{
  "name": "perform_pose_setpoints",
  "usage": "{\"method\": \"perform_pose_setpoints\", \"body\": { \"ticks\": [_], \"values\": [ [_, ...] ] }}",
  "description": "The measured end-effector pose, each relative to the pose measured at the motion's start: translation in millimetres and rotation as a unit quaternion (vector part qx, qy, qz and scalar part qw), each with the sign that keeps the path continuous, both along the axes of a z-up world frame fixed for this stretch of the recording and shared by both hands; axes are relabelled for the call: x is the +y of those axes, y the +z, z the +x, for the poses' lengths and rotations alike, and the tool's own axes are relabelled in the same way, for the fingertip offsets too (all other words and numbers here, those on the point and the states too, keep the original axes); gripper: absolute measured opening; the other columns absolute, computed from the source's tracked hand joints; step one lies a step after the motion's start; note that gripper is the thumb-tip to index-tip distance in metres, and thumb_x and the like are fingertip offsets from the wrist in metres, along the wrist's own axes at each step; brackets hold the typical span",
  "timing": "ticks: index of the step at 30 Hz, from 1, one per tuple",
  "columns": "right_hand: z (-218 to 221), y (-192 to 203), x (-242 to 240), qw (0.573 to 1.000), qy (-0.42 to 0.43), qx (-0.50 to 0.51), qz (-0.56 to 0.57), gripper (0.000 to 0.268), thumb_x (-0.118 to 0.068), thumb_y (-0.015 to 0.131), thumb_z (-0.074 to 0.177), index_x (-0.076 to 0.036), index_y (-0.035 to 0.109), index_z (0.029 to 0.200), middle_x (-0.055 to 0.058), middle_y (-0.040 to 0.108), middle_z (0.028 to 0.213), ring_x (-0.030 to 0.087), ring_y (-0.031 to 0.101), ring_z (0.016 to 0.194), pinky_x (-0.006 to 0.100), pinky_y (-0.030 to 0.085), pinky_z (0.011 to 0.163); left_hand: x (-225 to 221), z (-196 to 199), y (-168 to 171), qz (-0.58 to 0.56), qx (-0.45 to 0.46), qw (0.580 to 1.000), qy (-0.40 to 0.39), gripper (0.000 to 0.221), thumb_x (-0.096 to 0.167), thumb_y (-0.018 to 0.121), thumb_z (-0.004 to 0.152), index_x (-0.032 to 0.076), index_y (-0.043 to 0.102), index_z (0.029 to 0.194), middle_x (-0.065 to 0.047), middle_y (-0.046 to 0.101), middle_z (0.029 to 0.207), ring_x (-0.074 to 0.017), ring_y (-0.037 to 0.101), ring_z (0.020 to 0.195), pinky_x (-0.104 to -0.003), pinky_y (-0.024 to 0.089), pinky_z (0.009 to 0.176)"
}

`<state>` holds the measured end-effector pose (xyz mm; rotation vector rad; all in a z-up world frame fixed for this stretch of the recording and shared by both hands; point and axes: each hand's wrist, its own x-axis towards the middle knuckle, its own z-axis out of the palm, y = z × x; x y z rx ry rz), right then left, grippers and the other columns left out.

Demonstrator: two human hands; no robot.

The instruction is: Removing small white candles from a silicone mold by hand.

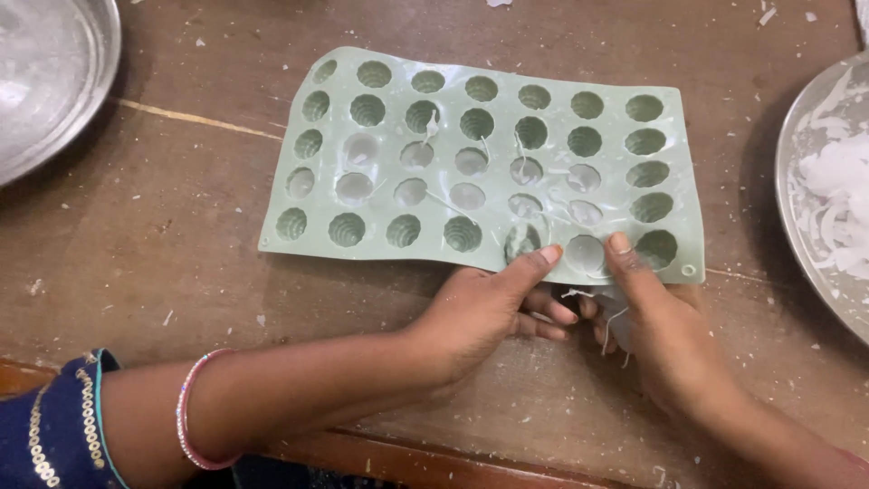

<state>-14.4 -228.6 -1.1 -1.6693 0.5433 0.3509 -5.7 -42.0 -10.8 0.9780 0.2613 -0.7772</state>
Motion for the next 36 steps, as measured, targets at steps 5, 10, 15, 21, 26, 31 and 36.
{"method": "perform_pose_setpoints", "body": {
  "ticks": [5,10,15,21,26,31,36],
  "values": [
    [2.2,5.3,2.5,1.0,0.005,-0.004,-0.024,0.044,-0.045,0.058,0.097,-0.002,0.065,0.101,0.011,0.063,0.069,0.018,0.056,0.053,0.031,0.043,0.044,-0.7,1.9,-3.0,-0.009,-0.009,1.0,0.024,0.04,0.03,0.056,0.101,-0.004,0.062,0.122,-0.012,0.07,0.106,-0.0181,0.071,0.097,-0.034,0.06,0.091],
    [4.4,11.9,7.8,0.999,-0.005,0.022,-0.04,0.042,-0.047,0.059,0.095,-0.005,0.065,0.101,0.01,0.065,0.069,0.017,0.056,0.054,0.031,0.042,0.044,0.2,-1.4,-7.5,-0.02,-0.022,0.999,0.036,0.039,0.027,0.054,0.102,-0.005,0.062,0.124,-0.013,0.072,0.111,-0.0182,0.071,0.103,-0.034,0.057,0.097],
    [2.9,-0.3,-3.2,0.992,0.071,-0.014,-0.105,0.045,-0.049,0.054,0.096,-0.005,0.064,0.099,0.008,0.061,0.067,0.016,0.054,0.053,0.03,0.043,0.045,0.8,0.4,-5.2,-0.014,-0.044,0.998,0.046,0.04,0.027,0.055,0.102,-0.005,0.061,0.124,-0.013,0.071,0.112,-0.0189,0.071,0.102,-0.036,0.057,0.096],
    [8.2,6.3,-3.6,0.99,0.073,0.034,-0.115,0.054,-0.054,0.053,0.097,-0.002,0.065,0.091,0.009,0.059,0.066,0.018,0.053,0.052,0.032,0.044,0.046,1.9,2.8,-4.9,-0.002,-0.039,0.999,0.02,0.04,0.029,0.054,0.102,-0.003,0.061,0.123,-0.012,0.073,0.11,-0.0191,0.072,0.101,-0.035,0.058,0.094],
    [7.8,7.2,-0.7,0.997,0.044,0.043,-0.041,0.05,-0.05,0.055,0.096,-0.002,0.067,0.095,0.01,0.063,0.069,0.017,0.055,0.056,0.031,0.044,0.048,3.8,3.9,-3.7,0.032,-0.018,0.999,0.002,0.038,0.032,0.052,0.102,-0.001,0.064,0.119,-0.012,0.074,0.102,-0.017,0.072,0.098,-0.032,0.057,0.093],
    [13.5,22.7,3.2,0.997,-0.003,0.05,0.06,0.04,-0.042,0.059,0.095,-0.005,0.066,0.107,0.006,0.066,0.079,0.015,0.059,0.066,0.027,0.044,0.05,0.3,6.7,-9.4,0.033,0.015,0.999,0.011,0.035,0.031,0.055,0.101,-0.001,0.067,0.11,-0.01,0.073,0.087,-0.0186,0.07,0.084,-0.035,0.058,0.086],
    [12.1,18.6,-5.3,0.985,0.011,0.049,0.163,0.038,-0.04,0.061,0.095,-0.006,0.063,0.113,0.004,0.067,0.084,0.011,0.062,0.069,0.024,0.044,0.049,0.4,4.8,-4.8,0.081,0.029,0.996,0.025,0.038,0.035,0.059,0.099,-0.001,0.071,0.098,-0.008,0.07,0.075,-0.0175,0.067,0.074,-0.033,0.054,0.077]
  ]
}}
